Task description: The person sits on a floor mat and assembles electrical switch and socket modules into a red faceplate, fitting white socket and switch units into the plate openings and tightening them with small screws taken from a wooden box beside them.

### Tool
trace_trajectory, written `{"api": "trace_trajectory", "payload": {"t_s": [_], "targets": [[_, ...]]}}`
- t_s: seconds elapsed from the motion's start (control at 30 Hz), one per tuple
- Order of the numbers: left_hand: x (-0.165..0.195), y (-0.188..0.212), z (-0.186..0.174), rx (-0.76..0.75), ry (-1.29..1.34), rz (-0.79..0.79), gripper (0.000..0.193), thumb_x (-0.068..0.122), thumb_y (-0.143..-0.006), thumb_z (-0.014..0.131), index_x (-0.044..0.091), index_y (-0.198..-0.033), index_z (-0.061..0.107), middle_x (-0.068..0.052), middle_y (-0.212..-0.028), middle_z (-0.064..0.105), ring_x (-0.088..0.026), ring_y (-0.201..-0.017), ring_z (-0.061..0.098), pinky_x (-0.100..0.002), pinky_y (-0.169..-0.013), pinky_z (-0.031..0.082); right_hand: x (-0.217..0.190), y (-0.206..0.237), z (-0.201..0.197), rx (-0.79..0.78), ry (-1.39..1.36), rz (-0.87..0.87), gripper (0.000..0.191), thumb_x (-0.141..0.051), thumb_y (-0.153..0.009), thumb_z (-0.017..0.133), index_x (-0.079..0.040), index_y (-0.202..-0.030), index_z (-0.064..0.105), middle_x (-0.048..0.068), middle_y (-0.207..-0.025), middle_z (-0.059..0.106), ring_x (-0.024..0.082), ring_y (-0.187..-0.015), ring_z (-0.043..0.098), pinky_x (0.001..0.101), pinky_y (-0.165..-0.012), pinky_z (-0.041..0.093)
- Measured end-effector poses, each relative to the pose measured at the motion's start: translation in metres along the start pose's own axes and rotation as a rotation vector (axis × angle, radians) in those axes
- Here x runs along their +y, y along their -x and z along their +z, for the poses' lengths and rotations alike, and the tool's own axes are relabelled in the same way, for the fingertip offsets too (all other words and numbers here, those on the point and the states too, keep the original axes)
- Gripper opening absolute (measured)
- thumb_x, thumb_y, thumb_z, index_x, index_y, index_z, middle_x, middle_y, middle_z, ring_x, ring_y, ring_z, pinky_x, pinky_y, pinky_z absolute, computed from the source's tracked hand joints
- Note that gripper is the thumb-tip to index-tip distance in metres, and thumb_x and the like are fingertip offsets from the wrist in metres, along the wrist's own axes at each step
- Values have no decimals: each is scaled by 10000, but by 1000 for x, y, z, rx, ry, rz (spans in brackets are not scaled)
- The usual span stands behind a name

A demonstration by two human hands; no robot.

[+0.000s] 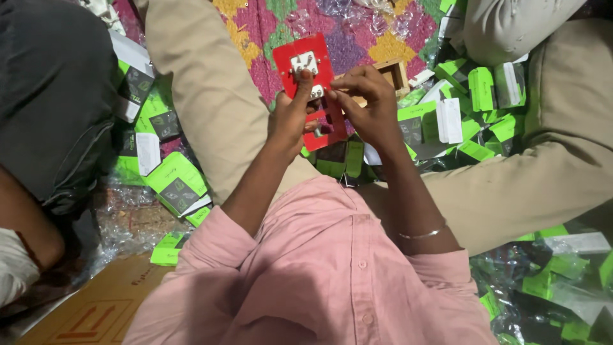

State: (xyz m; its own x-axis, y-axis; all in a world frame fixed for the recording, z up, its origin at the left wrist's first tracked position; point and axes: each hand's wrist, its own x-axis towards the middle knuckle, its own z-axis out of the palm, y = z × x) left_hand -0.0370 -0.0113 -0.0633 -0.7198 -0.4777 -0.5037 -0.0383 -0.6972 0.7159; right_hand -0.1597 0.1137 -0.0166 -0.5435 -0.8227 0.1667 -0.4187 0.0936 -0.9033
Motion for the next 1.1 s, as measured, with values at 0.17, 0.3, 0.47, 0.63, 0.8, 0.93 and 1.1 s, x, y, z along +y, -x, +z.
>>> {"api": "trace_trajectory", "payload": {"t_s": [0.17, 0.3, 0.47, 0.63, 0.8, 0.93, 1.1], "targets": [[2, 3, 0, -36, -48, 1, 666, 707, -818, 642, 83, -1052, 649, -16, -840, 703, -56, -646, 575, -218, -449, 383, 1, -1, 2, -41, -130, 55, 168, 72, -944, 741, -3, -1095, 746, 71, -1070, 636, 144, -1006, 705, 273, -914, 619], [-3, -2, 1, 42, -159, -1, 708, 745, -818, 645, 60, -993, 678, 10, -799, 614, -61, -661, 576, -240, -470, 455, 0, -2, -1, -59, -69, 32, 177, 89, -921, 741, 7, -1078, 747, 87, -1056, 664, 156, -993, 707, 280, -902, 619], [-12, -9, 3, 133, -234, -24, 775, 802, -745, 642, 51, -929, 682, 6, -767, 598, -97, -623, 597, -274, -471, 506, -4, -2, -4, -61, 188, -96, 208, 67, -860, 771, -28, -1045, 763, 105, -973, 709, 218, -915, 723, 329, -813, 584], [-15, -12, 4, 183, -343, -48, 810, 841, -723, 612, 38, -820, 655, -1, -696, 585, -109, -531, 586, -277, -433, 497, -2, -3, -6, -69, 281, -153, 215, 32, -851, 775, -53, -1048, 767, 109, -974, 717, 256, -915, 727, 356, -805, 573], [-16, -14, 5, 196, -331, -35, 783, 851, -688, 622, 76, -799, 640, 29, -670, 557, -93, -518, 569, -276, -422, 481, 3, -2, -7, -73, 313, -159, 221, 7, -846, 773, -59, -1057, 769, 110, -991, 718, 262, -924, 730, 362, -811, 576], [-20, -17, 5, 207, -349, -36, 780, 841, -712, 642, 65, -772, 581, 19, -661, 499, -106, -517, 533, -292, -415, 458, 6, -1, -7, -54, 344, -179, 239, -1, -818, 784, -59, -1050, 772, 111, -1005, 702, 271, -927, 722, 367, -811, 576], [-22, -20, 5, 242, -345, -60, 767, 835, -695, 667, 79, -778, 566, 35, -680, 515, -81, -548, 543, -288, -433, 485, 7, 1, -5, -50, 281, -117, 222, -12, -845, 767, -64, -1061, 766, 103, -1044, 689, 238, -947, 733, 330, -824, 611]]}}
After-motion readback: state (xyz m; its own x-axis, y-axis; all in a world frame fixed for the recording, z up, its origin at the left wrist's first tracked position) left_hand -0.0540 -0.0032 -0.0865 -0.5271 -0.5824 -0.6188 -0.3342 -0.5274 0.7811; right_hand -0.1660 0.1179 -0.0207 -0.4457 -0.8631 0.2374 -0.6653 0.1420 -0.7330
